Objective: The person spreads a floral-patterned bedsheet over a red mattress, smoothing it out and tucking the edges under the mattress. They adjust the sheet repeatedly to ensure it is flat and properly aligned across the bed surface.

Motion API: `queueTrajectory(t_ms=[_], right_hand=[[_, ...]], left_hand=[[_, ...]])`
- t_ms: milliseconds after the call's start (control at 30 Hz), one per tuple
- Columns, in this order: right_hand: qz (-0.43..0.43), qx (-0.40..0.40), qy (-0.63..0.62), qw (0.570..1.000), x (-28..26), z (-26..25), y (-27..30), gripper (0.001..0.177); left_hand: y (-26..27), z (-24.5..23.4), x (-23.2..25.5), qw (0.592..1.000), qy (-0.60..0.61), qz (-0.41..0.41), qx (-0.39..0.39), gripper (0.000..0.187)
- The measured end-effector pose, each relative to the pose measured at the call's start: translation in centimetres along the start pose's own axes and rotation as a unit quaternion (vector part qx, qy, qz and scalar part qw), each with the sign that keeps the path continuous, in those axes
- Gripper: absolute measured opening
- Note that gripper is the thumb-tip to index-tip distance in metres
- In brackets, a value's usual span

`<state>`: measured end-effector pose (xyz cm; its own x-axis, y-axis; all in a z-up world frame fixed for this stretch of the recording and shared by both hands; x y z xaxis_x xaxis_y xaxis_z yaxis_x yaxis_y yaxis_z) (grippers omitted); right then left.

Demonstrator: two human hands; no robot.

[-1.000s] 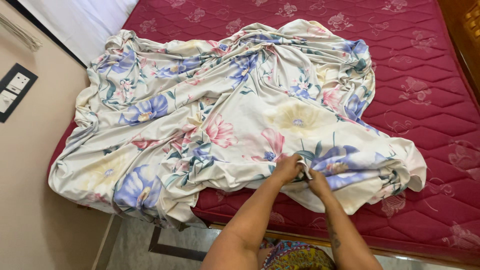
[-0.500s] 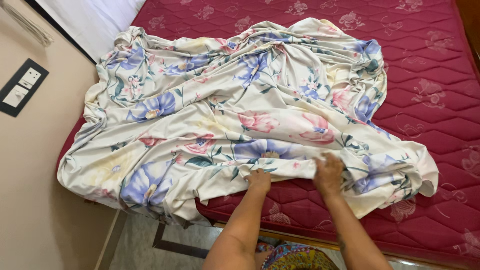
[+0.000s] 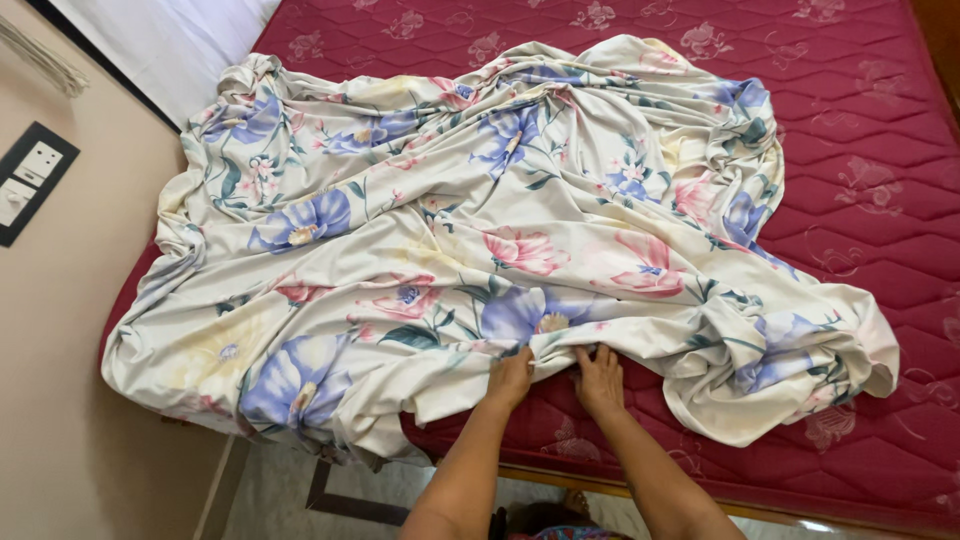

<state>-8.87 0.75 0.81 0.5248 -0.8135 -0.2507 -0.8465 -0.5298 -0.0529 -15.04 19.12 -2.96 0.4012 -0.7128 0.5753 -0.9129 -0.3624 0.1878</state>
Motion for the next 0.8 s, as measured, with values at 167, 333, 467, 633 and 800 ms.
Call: queueTrajectory(t_ms=[167, 333, 467, 633, 800], right_hand=[[-0.017, 0.057, -0.118, 0.991, -0.4, 0.0, -1.5, 0.034], [-0.023, 0.011, -0.235, 0.972, -1.6, -5.7, -1.3, 0.026], [-0.069, -0.049, -0.144, 0.986, -3.5, -12.7, 1.5, 0.048], [-0.049, 0.123, 0.058, 0.99, 1.8, -14.5, 6.8, 0.018], [0.167, 0.342, -0.044, 0.924, 13.3, -13.4, 14.1, 0.016]], left_hand=[[3.3, -7.3, 3.0, 0.999, -0.025, -0.024, -0.018, 0.053], [8.1, -12.3, 10.0, 0.966, 0.019, 0.221, 0.136, 0.116], [6.3, -5.4, 10.1, 0.983, -0.084, 0.161, -0.015, 0.06], [3.4, -0.3, 12.3, 0.953, -0.03, 0.267, -0.137, 0.029], [5.4, 1.5, 13.9, 0.855, -0.224, 0.304, -0.357, 0.044]])
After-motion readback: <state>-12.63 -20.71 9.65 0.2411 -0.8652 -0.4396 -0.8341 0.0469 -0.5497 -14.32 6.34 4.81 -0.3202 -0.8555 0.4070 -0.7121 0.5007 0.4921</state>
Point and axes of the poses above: each hand's wrist, its own y-axis away from the middle knuckle, its own z-axis out of the palm, x = y × z, the point moved 7 cm from there along -y, towards the middle knuckle, and after that the axes turned 8 degrees about -z, right-handed, at the moved point
